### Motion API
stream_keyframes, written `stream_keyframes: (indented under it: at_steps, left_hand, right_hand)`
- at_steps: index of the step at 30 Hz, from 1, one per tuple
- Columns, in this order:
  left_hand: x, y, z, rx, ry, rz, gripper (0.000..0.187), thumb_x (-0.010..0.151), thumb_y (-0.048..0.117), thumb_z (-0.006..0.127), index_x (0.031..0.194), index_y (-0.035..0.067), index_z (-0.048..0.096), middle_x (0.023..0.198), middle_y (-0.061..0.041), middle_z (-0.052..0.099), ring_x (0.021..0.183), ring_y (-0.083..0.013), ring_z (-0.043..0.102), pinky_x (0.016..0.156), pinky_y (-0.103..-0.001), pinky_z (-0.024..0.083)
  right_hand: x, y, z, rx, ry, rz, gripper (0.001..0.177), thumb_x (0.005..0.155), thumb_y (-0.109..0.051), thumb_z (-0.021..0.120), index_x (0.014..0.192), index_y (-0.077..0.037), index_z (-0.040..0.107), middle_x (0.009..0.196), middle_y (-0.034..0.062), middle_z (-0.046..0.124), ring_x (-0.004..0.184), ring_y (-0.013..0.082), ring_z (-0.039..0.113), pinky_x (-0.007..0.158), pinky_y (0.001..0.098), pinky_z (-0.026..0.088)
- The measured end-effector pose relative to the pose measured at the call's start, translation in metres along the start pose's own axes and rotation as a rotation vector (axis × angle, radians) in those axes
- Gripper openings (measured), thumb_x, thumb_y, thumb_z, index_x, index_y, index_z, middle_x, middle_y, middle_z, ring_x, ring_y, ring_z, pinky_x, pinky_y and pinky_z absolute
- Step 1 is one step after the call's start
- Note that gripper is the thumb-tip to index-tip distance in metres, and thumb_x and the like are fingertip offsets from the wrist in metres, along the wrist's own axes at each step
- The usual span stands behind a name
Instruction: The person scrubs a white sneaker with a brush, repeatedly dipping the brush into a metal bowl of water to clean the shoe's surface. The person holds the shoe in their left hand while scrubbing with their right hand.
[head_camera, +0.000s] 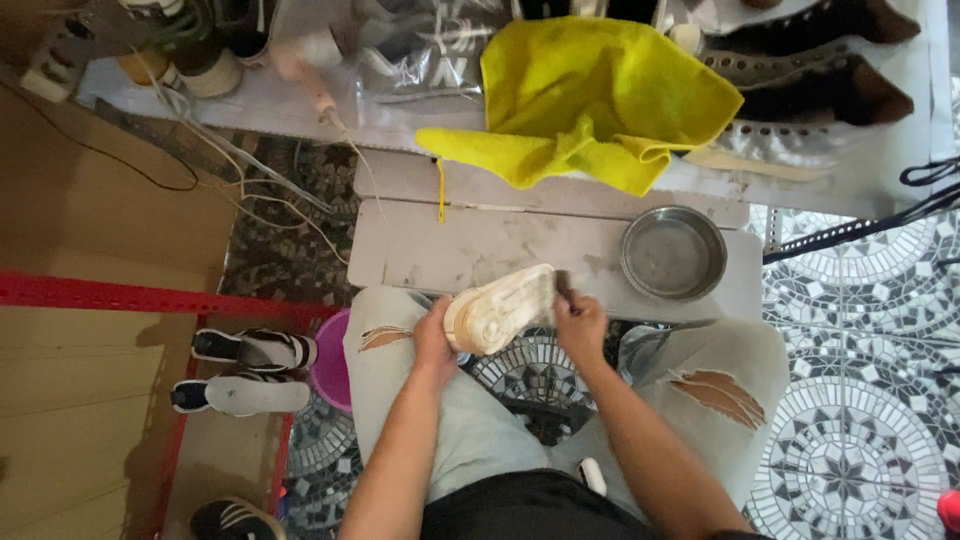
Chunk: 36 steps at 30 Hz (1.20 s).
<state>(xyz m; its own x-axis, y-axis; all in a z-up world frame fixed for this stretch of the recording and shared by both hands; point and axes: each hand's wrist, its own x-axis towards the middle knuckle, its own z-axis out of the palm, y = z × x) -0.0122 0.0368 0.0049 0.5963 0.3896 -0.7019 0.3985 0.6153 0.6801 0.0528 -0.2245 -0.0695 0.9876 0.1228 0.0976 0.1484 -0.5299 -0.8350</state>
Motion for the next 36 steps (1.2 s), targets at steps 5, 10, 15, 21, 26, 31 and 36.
stream_keyframes:
  at_steps: [5,10,15,21,26,31,36]
  left_hand:
    - [0.001,0.012,0.016,-0.059,0.020,-0.015,0.033,0.100,0.035,0.081,0.113,0.005,0.082,0.104,-0.015,0.084,0.094,-0.0268,0.083,0.086,-0.047,0.063]
    - [-0.020,0.021,0.021,-0.010,-0.004,-0.015,0.032,0.104,0.036,0.078,0.118,0.007,0.081,0.110,-0.016,0.083,0.101,-0.0292,0.082,0.090,-0.049,0.062]
    - [-0.025,0.033,0.026,-0.010,0.014,-0.039,0.037,0.104,0.036,0.077,0.123,0.005,0.081,0.118,-0.019,0.083,0.110,-0.0321,0.081,0.096,-0.052,0.061]
    - [-0.008,0.023,0.023,-0.023,-0.002,-0.029,0.037,0.104,0.037,0.076,0.123,0.006,0.079,0.117,-0.017,0.083,0.108,-0.0301,0.082,0.097,-0.052,0.062]
    - [0.037,-0.014,0.008,-0.034,0.022,-0.010,0.035,0.101,0.036,0.079,0.119,0.006,0.080,0.112,-0.015,0.083,0.104,-0.0292,0.082,0.093,-0.051,0.062]
    - [0.020,-0.003,0.015,-0.027,0.031,-0.005,0.037,0.101,0.036,0.078,0.120,0.004,0.080,0.113,-0.018,0.084,0.106,-0.0307,0.082,0.094,-0.052,0.063]
    - [-0.006,0.017,0.027,-0.029,0.015,0.005,0.034,0.103,0.036,0.078,0.118,0.006,0.081,0.113,-0.018,0.084,0.105,-0.0320,0.083,0.093,-0.052,0.063]
  right_hand:
    - [0.009,-0.046,-0.001,0.019,0.110,-0.164,0.027,0.100,-0.023,0.085,0.086,-0.005,0.070,0.078,0.0149,0.067,0.072,0.0368,0.070,0.062,0.0403,0.052]
    - [0.033,-0.016,-0.008,0.044,-0.128,0.512,0.025,0.111,-0.026,0.069,0.112,-0.002,0.070,0.103,0.0173,0.068,0.094,0.0322,0.065,0.087,0.0463,0.052]
    - [0.014,-0.069,-0.008,0.251,0.048,-0.013,0.026,0.097,-0.006,0.084,0.081,-0.002,0.065,0.075,0.0109,0.059,0.069,0.0167,0.060,0.070,0.0276,0.046]
    - [0.011,-0.060,0.003,0.076,0.075,-0.022,0.014,0.099,-0.010,0.077,0.088,-0.007,0.070,0.086,0.0106,0.065,0.076,0.0254,0.063,0.070,0.0385,0.051]
    - [0.025,-0.056,-0.009,0.126,0.064,0.097,0.028,0.109,-0.023,0.072,0.092,-0.001,0.075,0.080,0.0135,0.063,0.072,0.0184,0.053,0.066,0.0369,0.046]
    - [0.014,-0.092,-0.014,0.026,-0.060,-0.134,0.025,0.106,-0.024,0.071,0.088,-0.007,0.072,0.084,0.0106,0.065,0.075,0.0285,0.062,0.070,0.0408,0.050]
    - [0.010,-0.105,-0.010,0.132,0.083,-0.122,0.028,0.106,-0.017,0.072,0.084,-0.001,0.068,0.076,0.0147,0.058,0.067,0.0273,0.055,0.065,0.0408,0.048]
